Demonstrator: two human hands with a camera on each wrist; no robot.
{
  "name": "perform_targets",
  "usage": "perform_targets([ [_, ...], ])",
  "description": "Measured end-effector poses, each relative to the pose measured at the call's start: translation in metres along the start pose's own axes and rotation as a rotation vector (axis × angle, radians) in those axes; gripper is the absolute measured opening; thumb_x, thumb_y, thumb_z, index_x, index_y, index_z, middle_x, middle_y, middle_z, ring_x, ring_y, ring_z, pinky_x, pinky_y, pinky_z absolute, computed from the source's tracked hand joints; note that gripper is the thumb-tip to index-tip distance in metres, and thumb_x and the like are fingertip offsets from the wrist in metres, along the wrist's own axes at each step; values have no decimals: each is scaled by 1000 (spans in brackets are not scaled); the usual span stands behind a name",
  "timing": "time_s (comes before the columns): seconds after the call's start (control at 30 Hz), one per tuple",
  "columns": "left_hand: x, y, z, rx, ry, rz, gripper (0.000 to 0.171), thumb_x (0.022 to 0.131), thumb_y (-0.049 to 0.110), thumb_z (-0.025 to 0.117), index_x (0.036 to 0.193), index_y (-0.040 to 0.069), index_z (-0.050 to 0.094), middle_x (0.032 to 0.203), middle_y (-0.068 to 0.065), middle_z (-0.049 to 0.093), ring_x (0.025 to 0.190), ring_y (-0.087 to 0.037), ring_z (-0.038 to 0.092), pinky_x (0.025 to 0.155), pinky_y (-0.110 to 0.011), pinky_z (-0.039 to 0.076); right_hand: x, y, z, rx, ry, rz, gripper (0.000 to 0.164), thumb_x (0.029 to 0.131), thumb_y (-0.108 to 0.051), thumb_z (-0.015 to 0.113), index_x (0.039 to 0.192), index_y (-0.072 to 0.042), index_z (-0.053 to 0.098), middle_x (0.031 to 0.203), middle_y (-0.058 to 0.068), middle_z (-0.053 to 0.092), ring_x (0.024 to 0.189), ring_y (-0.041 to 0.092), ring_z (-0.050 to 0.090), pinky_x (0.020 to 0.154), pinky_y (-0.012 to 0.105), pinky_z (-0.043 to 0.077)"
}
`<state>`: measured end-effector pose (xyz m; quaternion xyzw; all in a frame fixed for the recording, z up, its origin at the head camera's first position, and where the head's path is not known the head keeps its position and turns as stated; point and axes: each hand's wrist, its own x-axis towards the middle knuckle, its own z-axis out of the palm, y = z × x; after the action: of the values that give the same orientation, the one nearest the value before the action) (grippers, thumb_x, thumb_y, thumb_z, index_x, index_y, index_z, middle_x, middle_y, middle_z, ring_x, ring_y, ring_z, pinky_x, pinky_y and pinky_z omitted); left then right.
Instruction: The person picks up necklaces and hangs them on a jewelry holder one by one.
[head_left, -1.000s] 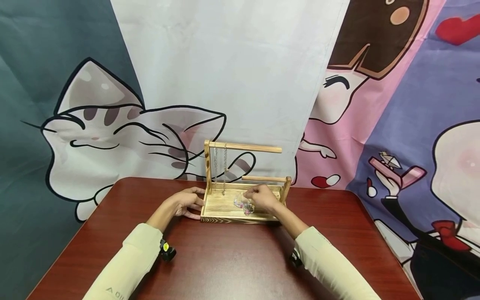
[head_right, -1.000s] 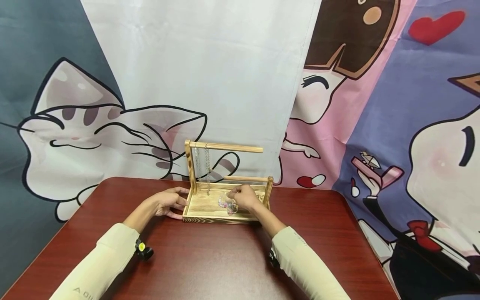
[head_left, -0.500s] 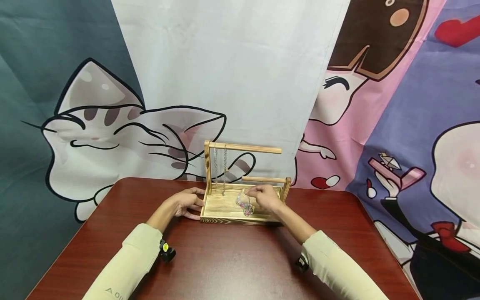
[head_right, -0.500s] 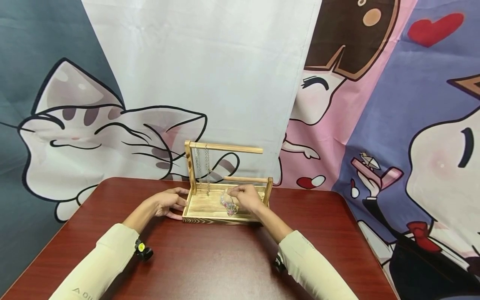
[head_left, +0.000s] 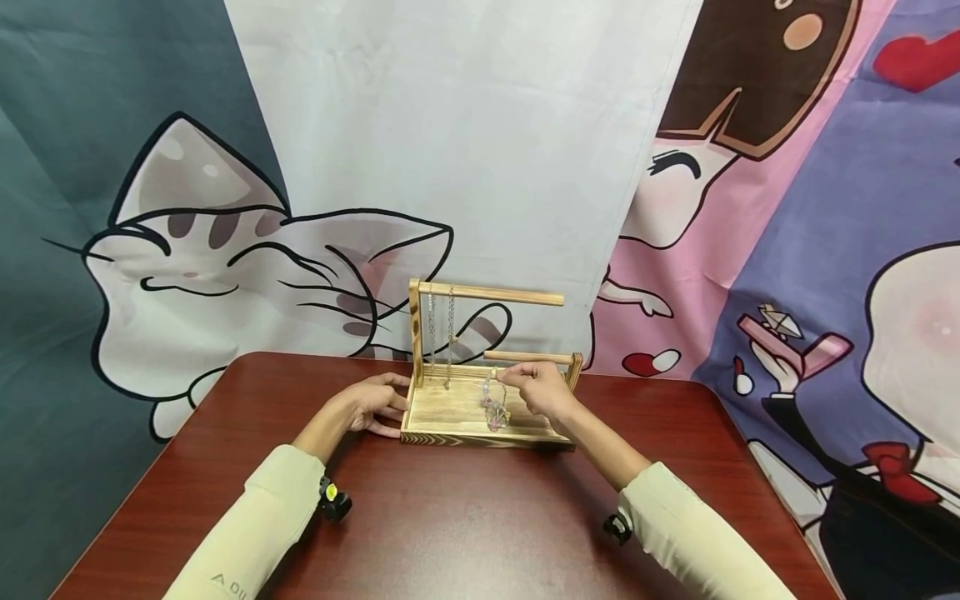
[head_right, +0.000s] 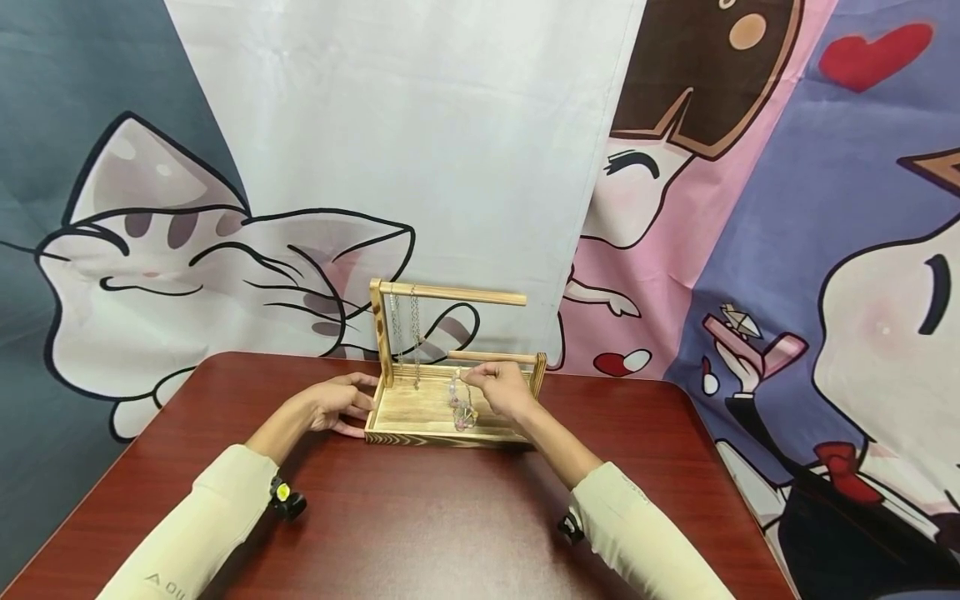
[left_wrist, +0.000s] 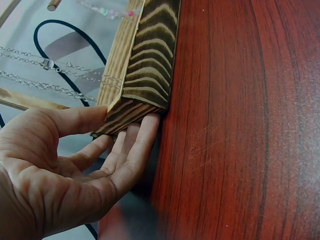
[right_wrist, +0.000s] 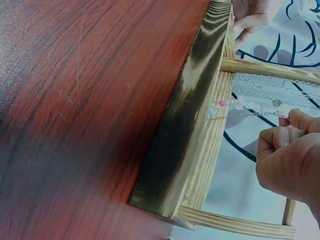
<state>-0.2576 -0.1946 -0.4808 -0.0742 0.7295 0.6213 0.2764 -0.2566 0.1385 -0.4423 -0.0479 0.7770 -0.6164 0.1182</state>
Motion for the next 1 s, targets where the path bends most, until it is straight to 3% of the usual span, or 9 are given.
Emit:
perform_targets([
  [0.23,-2,1,0,2,-2,3,69,104,-3,62,167,5,35,121,-19,74,112,-29,73,86,-47,72,-4,-7,-4,16,-3,8,34,107,-20,76,124,8,79,54,-15,37,50,2,28,46,18,26],
  [0.47,-2,1,-1,0,-4,1,69,105,-2,63,168,5,35,124,-20,75,115,-30,74,88,-48,72,-6,-15,-10,48,-3,-6,28,108,-17,74,123,6,81,68,-14,48,53,3,28,48,18,24],
  [0.67,-2,0,0,2,-6,7,69,105,-2,63,167,4,35,126,-21,74,116,-31,73,89,-49,71,-4,-22,-13,81,-4,22,26,107,-18,77,121,3,82,58,-13,37,52,3,27,48,17,23],
  [1.0,-2,1,0,-5,-4,0,70,104,-4,62,168,4,35,124,-20,73,113,-30,73,89,-49,71,-7,-42,-19,103,-55,13,24,108,-21,74,117,1,78,60,-12,37,52,4,28,48,19,24],
])
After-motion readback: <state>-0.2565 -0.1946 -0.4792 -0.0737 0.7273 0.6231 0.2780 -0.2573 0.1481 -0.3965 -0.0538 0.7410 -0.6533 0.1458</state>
